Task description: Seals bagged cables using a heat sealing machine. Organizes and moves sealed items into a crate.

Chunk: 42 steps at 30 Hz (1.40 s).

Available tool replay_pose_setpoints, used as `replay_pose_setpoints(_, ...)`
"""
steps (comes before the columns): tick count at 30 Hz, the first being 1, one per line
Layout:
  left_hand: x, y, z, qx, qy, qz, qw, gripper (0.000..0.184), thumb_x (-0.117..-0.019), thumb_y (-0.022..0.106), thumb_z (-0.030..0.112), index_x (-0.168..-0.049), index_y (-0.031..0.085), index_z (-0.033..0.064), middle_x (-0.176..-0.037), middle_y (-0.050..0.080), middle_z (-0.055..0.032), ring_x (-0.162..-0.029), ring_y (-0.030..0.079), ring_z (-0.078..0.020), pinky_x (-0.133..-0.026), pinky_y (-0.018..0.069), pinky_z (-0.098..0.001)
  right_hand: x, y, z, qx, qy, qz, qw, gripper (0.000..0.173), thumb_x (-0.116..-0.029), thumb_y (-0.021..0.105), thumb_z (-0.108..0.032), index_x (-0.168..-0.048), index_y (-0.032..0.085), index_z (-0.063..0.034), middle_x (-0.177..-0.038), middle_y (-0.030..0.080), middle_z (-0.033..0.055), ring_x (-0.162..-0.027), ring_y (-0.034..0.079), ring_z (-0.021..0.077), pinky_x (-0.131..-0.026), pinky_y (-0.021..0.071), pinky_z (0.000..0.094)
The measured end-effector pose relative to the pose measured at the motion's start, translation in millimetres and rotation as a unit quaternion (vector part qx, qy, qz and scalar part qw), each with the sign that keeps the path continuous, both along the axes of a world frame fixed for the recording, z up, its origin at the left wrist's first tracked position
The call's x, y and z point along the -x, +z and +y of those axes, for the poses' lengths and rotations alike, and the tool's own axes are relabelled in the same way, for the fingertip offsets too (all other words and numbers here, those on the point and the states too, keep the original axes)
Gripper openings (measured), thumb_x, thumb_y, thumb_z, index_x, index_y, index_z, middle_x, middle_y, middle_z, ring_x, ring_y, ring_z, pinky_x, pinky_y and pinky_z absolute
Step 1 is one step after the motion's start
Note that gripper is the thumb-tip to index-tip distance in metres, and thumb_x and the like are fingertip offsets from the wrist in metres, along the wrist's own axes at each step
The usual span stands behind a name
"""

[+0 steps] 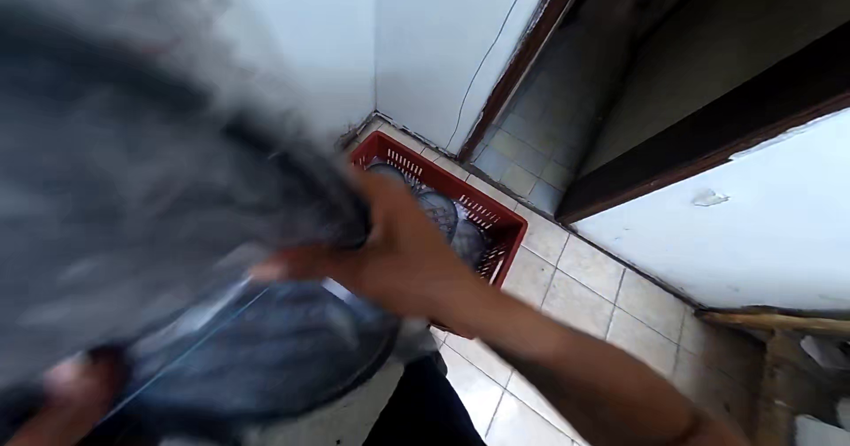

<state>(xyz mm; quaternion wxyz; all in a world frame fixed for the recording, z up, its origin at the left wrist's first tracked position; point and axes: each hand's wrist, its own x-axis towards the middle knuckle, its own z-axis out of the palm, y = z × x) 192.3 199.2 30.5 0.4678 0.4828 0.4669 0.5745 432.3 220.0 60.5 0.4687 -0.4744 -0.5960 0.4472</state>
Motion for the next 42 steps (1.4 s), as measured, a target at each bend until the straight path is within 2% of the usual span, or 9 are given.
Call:
replay_pose_setpoints(2, -22.6, -36.6, 22.5, -0.001, -0.059, 0.115, 0.992, 0.049, -0.086, 0.08, 0.036, -0.122, 0.054, 0.0137, -0.103, 0.068, 0.017, -0.098, 0.066, 0.0039, -0.087, 0.0571, -0.0205, -44.0, 8.6, 13.8, -0.071, -0.051, -0.079, 0.993, 0.044, -0.08, 0.084, -0.012, -0.12, 0.066, -0.0033, -0.097, 0.073, -0.0003, -0.088, 0.068, -0.0003, -0.079, 0.0582, 0.0188)
replay_pose_setpoints(4, -51.7, -72.4, 24.2, -0.033, -0.141, 0.311, 0.939, 0.092, -0.0781, 0.08, 0.056, -0.143, 0.047, 0.0003, -0.134, 0.062, -0.0035, -0.125, 0.06, -0.0147, -0.106, 0.0504, -0.0406, -83.1, 18.5, 21.4, -0.13, -0.092, -0.229, 0.96, 0.048, -0.0823, 0.082, -0.021, -0.124, 0.066, -0.0037, -0.1, 0.073, 0.0004, -0.091, 0.068, 0.0022, -0.082, 0.0569, 0.0228)
replay_pose_setpoints(5, -65.4, -91.7, 18.9, -0.058, -0.185, 0.392, 0.899, 0.095, -0.0803, 0.079, 0.056, -0.146, 0.047, -0.0035, -0.143, 0.057, -0.0177, -0.134, 0.053, -0.0345, -0.112, 0.0396, -0.0614, -100.5, 20.9, 24.1, -0.15, -0.106, -0.311, 0.933, 0.046, -0.0829, 0.08, -0.023, -0.123, 0.067, -0.0053, -0.095, 0.073, 0.0019, -0.086, 0.069, 0.0076, -0.077, 0.0567, 0.0292)
replay_pose_setpoints(7, -85.3, -127.9, 4.0, -0.111, -0.202, 0.536, 0.812, 0.063, -0.0914, 0.063, 0.057, -0.13, 0.069, 0.0072, -0.132, 0.068, -0.0145, -0.134, 0.054, -0.0436, -0.113, 0.0211, -0.0782, -133.6, 13.4, 31.8, -0.182, -0.103, -0.439, 0.874, 0.035, -0.0808, 0.078, -0.018, -0.112, 0.067, -0.0058, -0.075, 0.067, 0.0074, -0.065, 0.066, 0.0242, -0.057, 0.0498, 0.0444)
replay_pose_setpoints(10, -88.6, -146.1, -2.1, -0.125, -0.155, 0.588, 0.784, 0.04, -0.0942, 0.048, 0.038, -0.104, 0.079, 0.0153, -0.105, 0.077, -0.003, -0.113, 0.069, -0.0303, -0.115, 0.028, -0.0673, -179.8, -12.6, 40.9, -0.128, -0.03, -0.574, 0.808, 0.028, -0.0742, 0.074, -0.004, -0.1, 0.063, -0.008, -0.059, 0.057, 0.0115, -0.053, 0.06, 0.0373, -0.047, 0.0409, 0.0522)
replay_pose_setpoints(15, -89.5, -142.9, -1.9, -0.104, -0.127, 0.588, 0.792, 0.037, -0.0887, 0.047, 0.03, -0.091, 0.079, 0.0107, -0.084, 0.074, -0.005, -0.092, 0.071, -0.0281, -0.115, 0.0325, -0.0605, -228.9, -53.3, 49.5, 0.07, 0.136, -0.644, 0.749, 0.039, -0.084, 0.078, -0.011, -0.122, 0.066, -0.0131, -0.08, 0.068, 0.0192, -0.076, 0.067, 0.0441, -0.063, 0.0489, 0.0606)
replay_pose_setpoints(32, -98.6, -138.4, -5.8, -0.05, -0.098, 0.568, 0.815, 0.034, -0.0926, 0.046, 0.027, -0.083, 0.075, 0.0117, -0.075, 0.07, -0.0017, -0.084, 0.069, -0.0225, -0.115, 0.0347, -0.0546, -209.2, -194.4, 58.7, 0.265, 0.48, -0.569, 0.614, 0.056, -0.0917, 0.055, 0.01, -0.142, 0.058, -0.014, -0.121, 0.067, 0.0271, -0.115, 0.061, 0.0499, -0.098, 0.0429, 0.0688)
replay_pose_setpoints(38, -100.8, -123.4, -4.6, 0.046, -0.16, 0.591, 0.79, 0.023, -0.0945, 0.053, 0.022, -0.089, 0.074, 0.0148, -0.078, 0.07, -0.0008, -0.091, 0.067, -0.0221, -0.117, 0.0273, -0.0489, -206.9, -231.9, 106.9, 0.31, 0.536, -0.567, 0.543, 0.054, -0.0925, 0.056, 0.008, -0.142, 0.057, -0.0123, -0.121, 0.066, 0.0281, -0.114, 0.061, 0.0506, -0.095, 0.0441, 0.0685)
replay_pose_setpoints(42, -103.6, -121.9, -6.7, 0.064, -0.15, 0.595, 0.787, 0.023, -0.0953, 0.053, 0.024, -0.087, 0.073, 0.0152, -0.076, 0.07, -0.0011, -0.092, 0.066, -0.0221, -0.117, 0.0251, -0.0464, -215.4, -260.1, 108.9, 0.292, 0.548, -0.558, 0.55, 0.05, -0.0955, 0.052, 0.007, -0.14, 0.06, -0.0136, -0.118, 0.068, 0.0264, -0.113, 0.063, 0.0487, -0.096, 0.0449, 0.0665)
